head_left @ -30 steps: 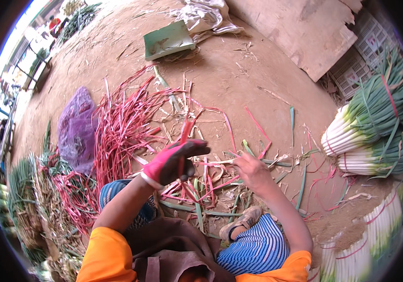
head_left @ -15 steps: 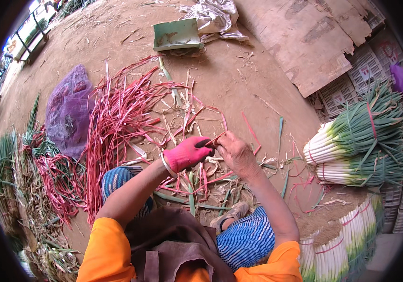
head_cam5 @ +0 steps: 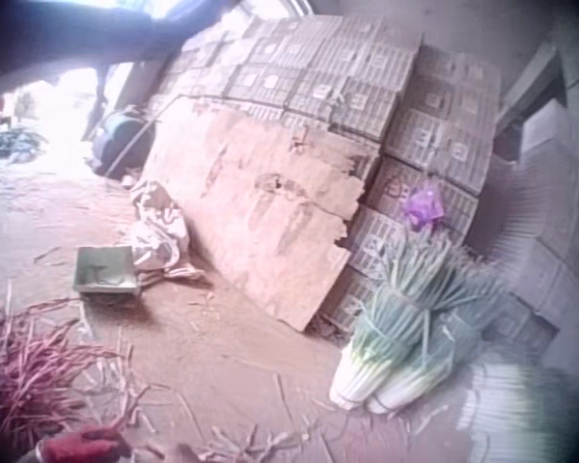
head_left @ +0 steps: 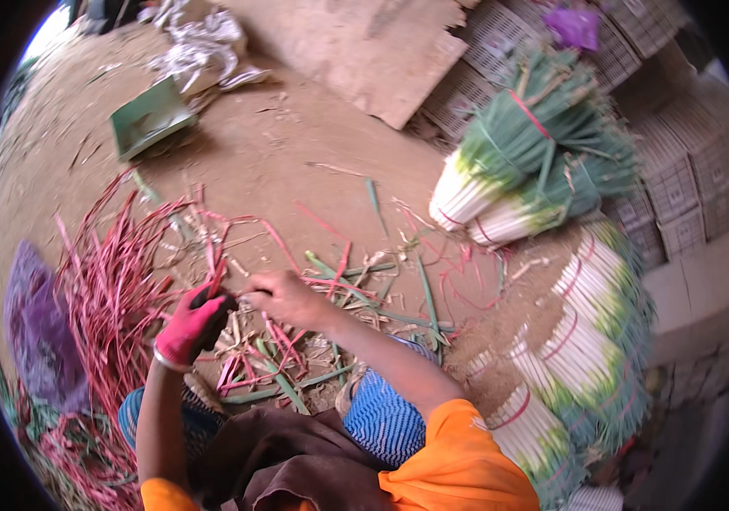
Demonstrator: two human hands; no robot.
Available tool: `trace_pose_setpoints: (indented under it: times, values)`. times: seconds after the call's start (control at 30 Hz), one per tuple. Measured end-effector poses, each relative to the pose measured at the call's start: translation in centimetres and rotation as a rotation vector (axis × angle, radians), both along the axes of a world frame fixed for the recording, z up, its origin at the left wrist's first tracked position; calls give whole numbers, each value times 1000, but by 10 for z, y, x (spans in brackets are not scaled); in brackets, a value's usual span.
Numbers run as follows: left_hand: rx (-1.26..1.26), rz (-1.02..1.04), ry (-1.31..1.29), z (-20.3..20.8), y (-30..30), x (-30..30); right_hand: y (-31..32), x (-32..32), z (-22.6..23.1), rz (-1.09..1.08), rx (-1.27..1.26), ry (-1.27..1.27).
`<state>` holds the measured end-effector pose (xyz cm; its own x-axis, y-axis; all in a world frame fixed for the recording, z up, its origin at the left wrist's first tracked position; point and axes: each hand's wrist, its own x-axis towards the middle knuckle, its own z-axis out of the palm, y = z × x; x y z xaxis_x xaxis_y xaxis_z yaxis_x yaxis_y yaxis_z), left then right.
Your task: The person handles and organizes scallion stalks and bundles on the floor, picking up red plastic ties to prepare them for securing the bundles.
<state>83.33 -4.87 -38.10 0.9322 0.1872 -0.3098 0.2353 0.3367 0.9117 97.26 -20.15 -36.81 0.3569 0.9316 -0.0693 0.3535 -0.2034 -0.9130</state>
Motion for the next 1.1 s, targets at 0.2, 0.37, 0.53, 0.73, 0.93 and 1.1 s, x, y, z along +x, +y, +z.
trace_pose_setpoints:
  times: [0.2,0.37,0.53,0.73,0.93,1.1]
  values:
    - [12,-132,32,-5,-12,6,-19,24,-31,28,93,-321]
    - [-31,-204,32,-43,-18,18,-43,48,-48,14,-47,-444]
    - [-23,-168,217,-73,-27,36,-110,115,-102,-301,-191,-135]
    - [-264,-97,551,-136,-82,104,-240,207,-241,-852,-152,-44]
    - [-342,-231,527,-271,-188,219,-391,243,-373,-1404,-267,-117]
    - [-202,-269,477,-351,-275,272,-476,278,-408,-1702,-306,-204]
